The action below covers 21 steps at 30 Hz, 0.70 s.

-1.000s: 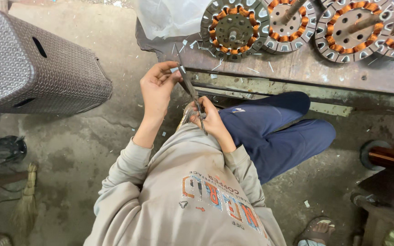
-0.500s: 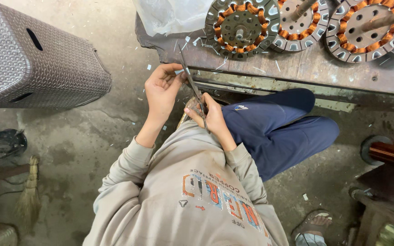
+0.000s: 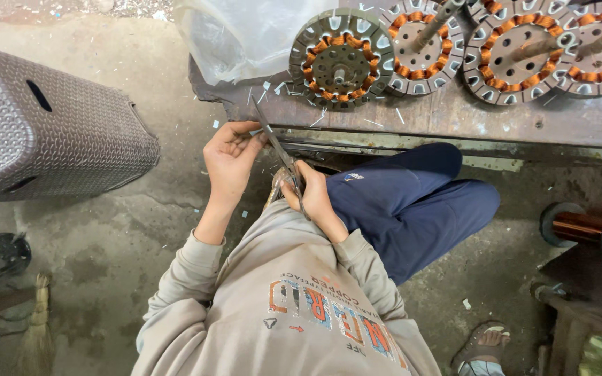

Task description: The person cuts small white plastic strips using shears and inserts them into slots on circular metal stators with copper windings. The person repeats this process for multiple stators arranged on a metal workbench.

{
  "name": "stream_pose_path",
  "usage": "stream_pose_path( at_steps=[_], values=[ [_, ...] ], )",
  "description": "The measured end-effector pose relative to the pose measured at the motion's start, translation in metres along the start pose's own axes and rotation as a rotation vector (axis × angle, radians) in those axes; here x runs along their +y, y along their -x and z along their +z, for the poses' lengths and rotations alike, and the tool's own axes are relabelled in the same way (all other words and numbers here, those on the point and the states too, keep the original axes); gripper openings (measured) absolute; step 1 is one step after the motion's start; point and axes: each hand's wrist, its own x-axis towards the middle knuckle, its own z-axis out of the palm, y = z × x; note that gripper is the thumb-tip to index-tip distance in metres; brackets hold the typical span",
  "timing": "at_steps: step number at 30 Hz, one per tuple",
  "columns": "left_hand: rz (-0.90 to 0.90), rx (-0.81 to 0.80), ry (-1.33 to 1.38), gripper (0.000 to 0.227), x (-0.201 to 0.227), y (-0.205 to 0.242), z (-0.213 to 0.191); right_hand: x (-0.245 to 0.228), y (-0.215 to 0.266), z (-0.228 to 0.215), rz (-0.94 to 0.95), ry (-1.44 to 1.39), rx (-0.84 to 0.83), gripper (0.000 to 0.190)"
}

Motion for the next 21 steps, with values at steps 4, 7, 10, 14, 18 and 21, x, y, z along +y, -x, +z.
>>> stream_pose_path(
  at_steps=[4, 7, 10, 14, 18, 21],
  values=[
    [0.038, -0.005, -0.011, 0.02, -0.004, -0.001, -0.001, 0.002, -0.002, 0.0, -0.083, 0.035, -0.009, 0.046],
    [0.025, 0.008, -0.058, 0.021, -0.011, 0.003, -0.005, 0.005, 0.002, 0.001, -0.07, 0.024, -0.063, 0.053],
    [-0.006, -0.016, -0.02, 0.019, -0.01, 0.009, -0.003, 0.002, 0.002, 0.001, -0.045, 0.025, -0.066, 0.054],
    [-0.041, -0.02, -0.002, 0.018, -0.007, 0.013, 0.002, -0.007, 0.003, -0.001, -0.048, -0.023, -0.019, 0.039],
    [-0.061, -0.023, -0.051, 0.02, -0.013, 0.011, -0.003, -0.01, 0.004, -0.002, -0.069, 0.008, 0.09, 0.026],
    [-0.079, 0.002, -0.227, 0.018, -0.009, 0.013, -0.011, -0.006, 0.005, -0.003, -0.096, -0.006, 0.139, 0.027]
  ],
)
